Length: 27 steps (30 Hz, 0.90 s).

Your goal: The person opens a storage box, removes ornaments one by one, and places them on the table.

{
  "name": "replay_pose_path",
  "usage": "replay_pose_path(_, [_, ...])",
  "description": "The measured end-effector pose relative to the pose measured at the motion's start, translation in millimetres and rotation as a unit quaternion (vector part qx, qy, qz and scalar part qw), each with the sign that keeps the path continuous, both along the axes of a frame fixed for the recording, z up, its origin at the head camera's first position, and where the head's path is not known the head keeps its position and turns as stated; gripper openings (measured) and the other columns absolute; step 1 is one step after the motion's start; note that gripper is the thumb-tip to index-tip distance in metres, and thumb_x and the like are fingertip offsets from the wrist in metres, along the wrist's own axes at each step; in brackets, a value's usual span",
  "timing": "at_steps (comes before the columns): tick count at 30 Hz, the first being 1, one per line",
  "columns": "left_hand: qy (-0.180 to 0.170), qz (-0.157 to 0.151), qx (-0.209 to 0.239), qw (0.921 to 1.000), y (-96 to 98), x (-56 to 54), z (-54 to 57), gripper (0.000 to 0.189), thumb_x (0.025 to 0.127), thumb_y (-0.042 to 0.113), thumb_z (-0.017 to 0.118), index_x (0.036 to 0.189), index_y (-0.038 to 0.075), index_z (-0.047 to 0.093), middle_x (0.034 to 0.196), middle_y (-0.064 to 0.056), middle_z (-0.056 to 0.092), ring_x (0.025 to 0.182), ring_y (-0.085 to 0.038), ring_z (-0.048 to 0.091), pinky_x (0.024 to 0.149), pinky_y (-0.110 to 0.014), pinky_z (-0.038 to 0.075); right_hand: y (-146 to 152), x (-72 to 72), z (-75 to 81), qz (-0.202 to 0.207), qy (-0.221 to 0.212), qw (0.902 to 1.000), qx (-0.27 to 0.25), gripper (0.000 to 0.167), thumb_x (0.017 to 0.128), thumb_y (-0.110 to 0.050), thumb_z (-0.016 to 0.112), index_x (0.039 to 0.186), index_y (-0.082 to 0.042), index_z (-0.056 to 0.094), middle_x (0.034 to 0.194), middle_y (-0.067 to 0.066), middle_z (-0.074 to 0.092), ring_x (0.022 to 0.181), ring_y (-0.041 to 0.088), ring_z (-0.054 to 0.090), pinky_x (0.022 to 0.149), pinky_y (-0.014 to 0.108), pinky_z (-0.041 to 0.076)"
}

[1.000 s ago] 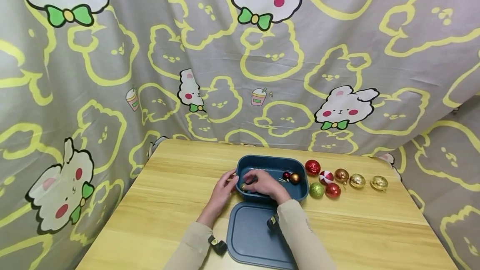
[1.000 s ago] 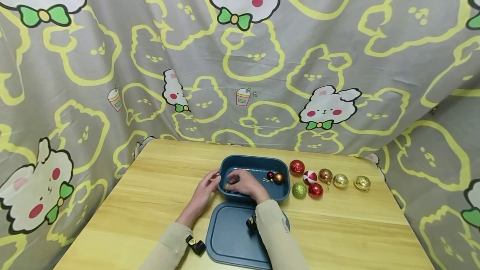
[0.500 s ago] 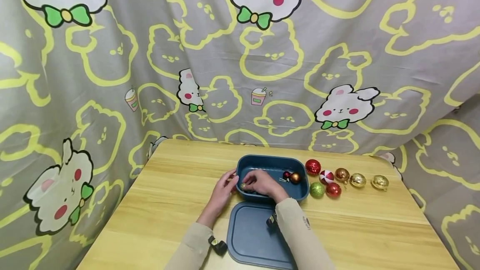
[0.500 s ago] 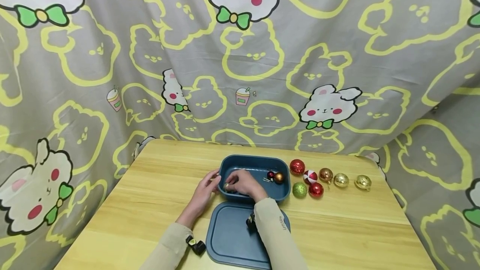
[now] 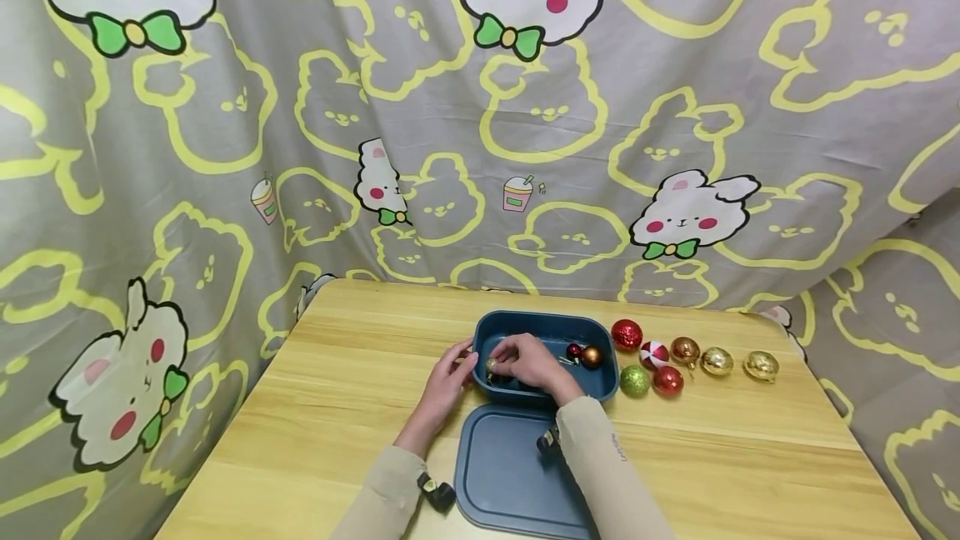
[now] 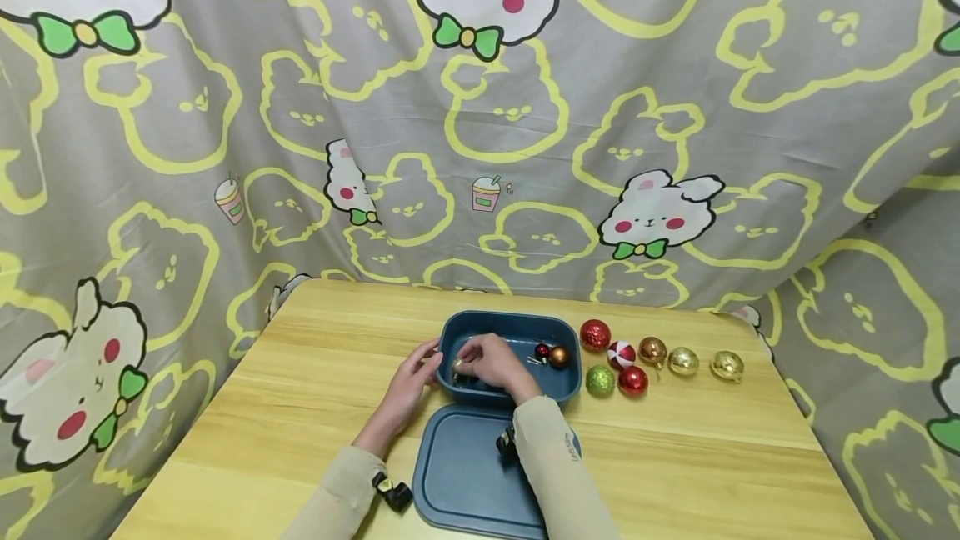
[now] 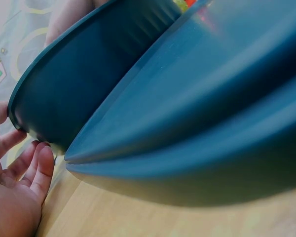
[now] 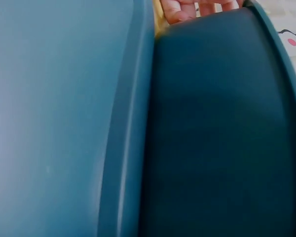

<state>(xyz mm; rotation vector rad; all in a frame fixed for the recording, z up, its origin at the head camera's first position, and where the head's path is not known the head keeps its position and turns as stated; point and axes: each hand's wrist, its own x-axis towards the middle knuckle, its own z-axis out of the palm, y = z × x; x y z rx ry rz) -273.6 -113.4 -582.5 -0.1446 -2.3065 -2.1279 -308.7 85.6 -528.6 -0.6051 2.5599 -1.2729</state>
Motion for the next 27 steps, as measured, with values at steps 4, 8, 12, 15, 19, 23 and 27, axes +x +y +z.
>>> replay_pose_path(4, [-0.009, 0.004, 0.007, 0.9999, 1.2, -0.1, 0.1, 0.046, 0.106, 0.028, 0.061, 0.147, 0.008, 0.057, 0.124, -0.016, 0.057, 0.084, -0.014, 0.056, 0.073, -0.025, 0.052, 3.3, 2.4, 5.8, -0.013, 0.007, 0.9999, -0.003, 0.011, 0.093, -0.017, 0.079, 0.102, -0.011, 0.079, 0.094, 0.001, 0.075, 0.084, 0.012, 0.067, 0.081, 0.035, 0.058])
replay_pose_path(8, [-0.011, 0.002, 0.005, 0.9999, 1.6, 1.7, 2.8, 0.045, 0.107, 0.023, 0.059, 0.148, 0.004, 0.055, 0.124, -0.017, 0.056, 0.084, -0.015, 0.055, 0.074, -0.027, 0.052, 8.9, 5.6, 12.6, -0.025, 0.015, 0.9996, -0.006, 0.012, 0.093, -0.019, 0.079, 0.103, -0.012, 0.078, 0.095, 0.0, 0.075, 0.085, 0.012, 0.066, 0.082, 0.034, 0.058])
replay_pose_path(12, [-0.01, -0.005, 0.007, 0.9999, 2.1, 8.4, 16.9, 0.044, 0.107, 0.019, 0.058, 0.147, -0.001, 0.054, 0.122, -0.019, 0.056, 0.084, -0.016, 0.056, 0.075, -0.03, 0.054, 17.1, 8.3, 20.0, -0.037, 0.016, 0.999, -0.017, 0.012, 0.093, -0.019, 0.079, 0.104, -0.014, 0.078, 0.097, 0.0, 0.074, 0.086, 0.013, 0.066, 0.081, 0.033, 0.058])
replay_pose_path(15, [-0.009, -0.005, 0.011, 0.9999, 2.8, 14.0, 29.6, 0.044, 0.106, 0.018, 0.059, 0.146, -0.002, 0.055, 0.121, -0.019, 0.057, 0.084, -0.015, 0.056, 0.076, -0.031, 0.055, 23.7, 9.3, 24.2, -0.043, 0.016, 0.9986, -0.024, 0.013, 0.093, -0.02, 0.079, 0.105, -0.016, 0.078, 0.099, -0.001, 0.074, 0.087, 0.013, 0.066, 0.082, 0.032, 0.058])
replay_pose_path(19, [-0.009, -0.003, 0.014, 0.9999, 3.5, 17.5, 36.0, 0.044, 0.106, 0.017, 0.06, 0.145, -0.001, 0.056, 0.121, -0.019, 0.058, 0.084, -0.015, 0.056, 0.076, -0.031, 0.054, 32.0, 10.5, 28.7, -0.048, 0.023, 0.9982, -0.027, 0.015, 0.093, -0.022, 0.079, 0.108, -0.016, 0.078, 0.1, -0.001, 0.074, 0.088, 0.013, 0.067, 0.083, 0.032, 0.059])
replay_pose_path(23, [-0.012, -0.003, 0.019, 0.9997, 3.8, 18.2, 35.8, 0.044, 0.106, 0.018, 0.059, 0.146, 0.0, 0.056, 0.122, -0.018, 0.056, 0.085, -0.016, 0.055, 0.077, -0.031, 0.054, 40.3, 12.5, 33.1, -0.065, 0.024, 0.9972, -0.029, 0.015, 0.093, -0.022, 0.08, 0.107, -0.018, 0.078, 0.099, -0.002, 0.074, 0.089, 0.013, 0.067, 0.083, 0.032, 0.058])
replay_pose_path(27, [-0.014, -0.005, 0.015, 0.9998, 3.5, 17.5, 34.0, 0.044, 0.107, 0.02, 0.059, 0.146, 0.001, 0.056, 0.122, -0.018, 0.055, 0.085, -0.017, 0.055, 0.078, -0.03, 0.054, 49.3, 16.3, 37.4, -0.078, 0.021, 0.9963, -0.031, 0.015, 0.093, -0.023, 0.079, 0.107, -0.019, 0.078, 0.099, -0.003, 0.074, 0.089, 0.013, 0.066, 0.083, 0.032, 0.057])
